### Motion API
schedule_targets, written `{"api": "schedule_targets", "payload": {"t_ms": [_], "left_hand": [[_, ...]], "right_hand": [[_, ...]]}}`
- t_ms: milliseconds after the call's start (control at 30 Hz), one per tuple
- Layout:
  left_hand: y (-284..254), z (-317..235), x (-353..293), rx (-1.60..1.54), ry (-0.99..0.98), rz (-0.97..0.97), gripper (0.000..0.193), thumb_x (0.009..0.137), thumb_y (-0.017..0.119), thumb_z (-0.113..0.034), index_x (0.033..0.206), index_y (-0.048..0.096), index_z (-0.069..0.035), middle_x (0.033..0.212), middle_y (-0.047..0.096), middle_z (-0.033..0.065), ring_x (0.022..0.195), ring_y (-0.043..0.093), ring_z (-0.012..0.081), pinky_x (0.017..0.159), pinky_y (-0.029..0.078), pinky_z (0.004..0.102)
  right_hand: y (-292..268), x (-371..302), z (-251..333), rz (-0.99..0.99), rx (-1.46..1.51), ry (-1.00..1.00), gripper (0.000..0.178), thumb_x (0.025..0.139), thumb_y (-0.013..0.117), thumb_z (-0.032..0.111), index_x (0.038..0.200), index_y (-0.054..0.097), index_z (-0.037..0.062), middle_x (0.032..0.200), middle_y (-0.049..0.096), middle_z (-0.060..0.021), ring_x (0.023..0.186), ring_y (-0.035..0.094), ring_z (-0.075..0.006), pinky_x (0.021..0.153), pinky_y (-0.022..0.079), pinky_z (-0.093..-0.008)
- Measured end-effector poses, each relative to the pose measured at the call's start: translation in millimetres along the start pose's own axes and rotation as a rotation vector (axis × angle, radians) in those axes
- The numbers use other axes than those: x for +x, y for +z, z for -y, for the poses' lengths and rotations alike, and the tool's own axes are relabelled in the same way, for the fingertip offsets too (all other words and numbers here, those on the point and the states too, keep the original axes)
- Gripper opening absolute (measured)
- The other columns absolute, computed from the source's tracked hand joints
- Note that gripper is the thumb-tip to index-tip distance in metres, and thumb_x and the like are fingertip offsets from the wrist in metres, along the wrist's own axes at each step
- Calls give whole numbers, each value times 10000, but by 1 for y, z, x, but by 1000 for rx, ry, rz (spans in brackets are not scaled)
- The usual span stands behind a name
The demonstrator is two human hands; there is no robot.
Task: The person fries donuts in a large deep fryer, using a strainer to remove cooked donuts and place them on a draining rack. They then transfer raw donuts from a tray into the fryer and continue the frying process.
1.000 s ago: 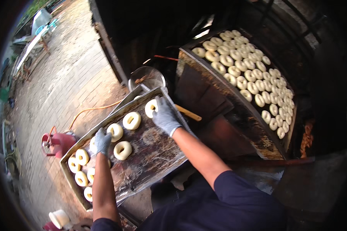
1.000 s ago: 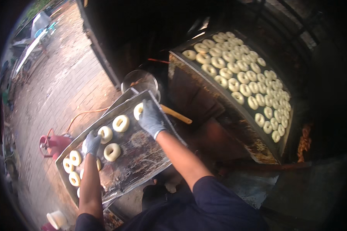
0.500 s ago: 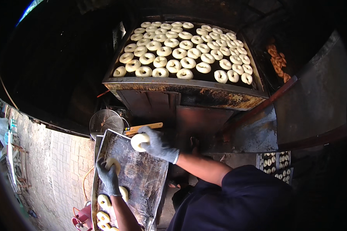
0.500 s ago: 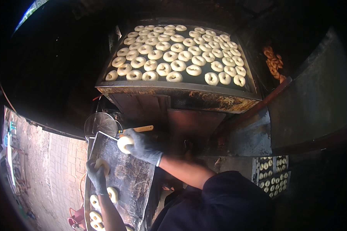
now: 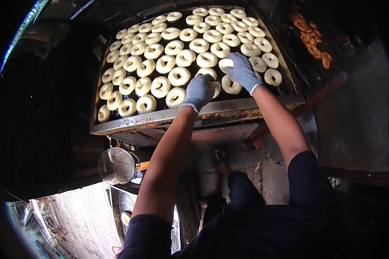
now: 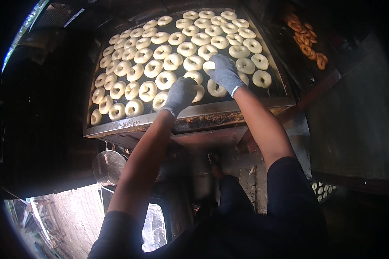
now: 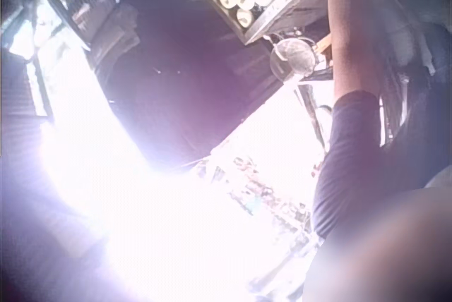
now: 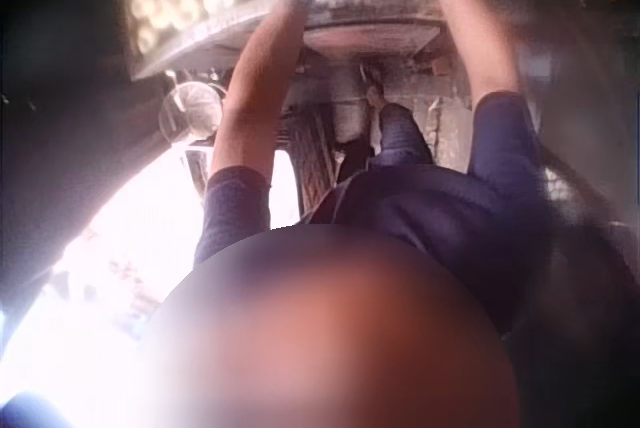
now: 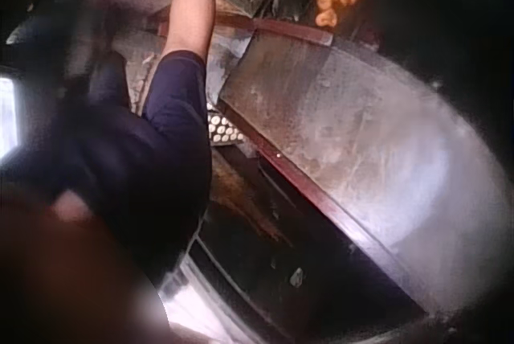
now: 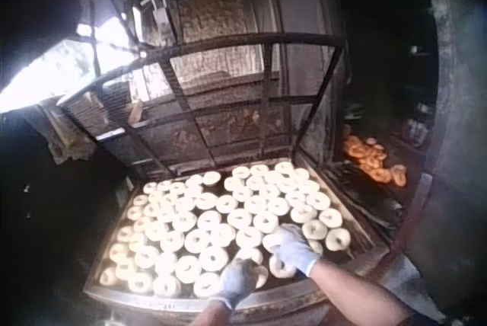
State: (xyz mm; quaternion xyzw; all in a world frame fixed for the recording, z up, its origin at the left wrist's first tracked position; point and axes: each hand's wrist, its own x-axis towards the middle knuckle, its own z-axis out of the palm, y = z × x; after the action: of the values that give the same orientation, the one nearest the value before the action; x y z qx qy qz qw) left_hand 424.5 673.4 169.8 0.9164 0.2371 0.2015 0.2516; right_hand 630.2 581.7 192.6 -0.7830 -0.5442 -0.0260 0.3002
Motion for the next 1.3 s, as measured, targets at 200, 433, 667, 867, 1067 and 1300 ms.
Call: {"api": "schedule_targets", "payload": {"t_ms": [200,433,667,867,1067,1300], "left_hand": [[-10,-23,11,344,-145,31,274,815,731,-166,1077,789,-107,1139,627,168,1098,616,388,901,526,535],[-142,-57,-191,-117,-254,-443,222,869,730,-112,1075,741,-31,993,683,159,983,665,375,865,540,489],[-224,-39,-609,-100,-1076,-790,229,911,722,-148,1067,770,13,946,774,175,875,758,254,802,580,355],[-239,-53,-861,219,-1524,-997,274,895,642,-204,1034,788,-19,949,774,217,893,763,355,848,583,434],[-211,-43,-820,0,-1457,-490,439,836,715,-359,1060,747,17,1003,715,324,996,699,473,907,555,510],[-154,-48,-784,-116,-1318,-613,335,740,764,-117,987,583,18,997,637,230,970,643,359,875,522,439]], "right_hand": [[38,25,-28,-20,-301,-4,397,800,772,274,1143,724,80,1194,670,-189,1123,629,-409,979,516,-501],[-8,-48,100,-283,163,-54,332,897,704,136,1205,717,13,1107,700,-156,1038,664,-312,918,535,-411],[22,-299,354,497,702,-211,183,923,711,17,1099,754,-8,980,744,-56,802,656,-86,702,515,-250],[151,-402,548,896,687,-488,432,888,764,187,1251,688,-34,1108,740,-190,1005,744,-310,894,588,-415],[252,-436,619,852,149,-536,651,771,855,375,1257,652,-9,1140,711,-256,1106,688,-413,970,560,-469],[191,-464,568,778,688,-212,387,761,824,132,1092,635,64,1066,677,-230,1041,676,-431,907,542,-494]]}}
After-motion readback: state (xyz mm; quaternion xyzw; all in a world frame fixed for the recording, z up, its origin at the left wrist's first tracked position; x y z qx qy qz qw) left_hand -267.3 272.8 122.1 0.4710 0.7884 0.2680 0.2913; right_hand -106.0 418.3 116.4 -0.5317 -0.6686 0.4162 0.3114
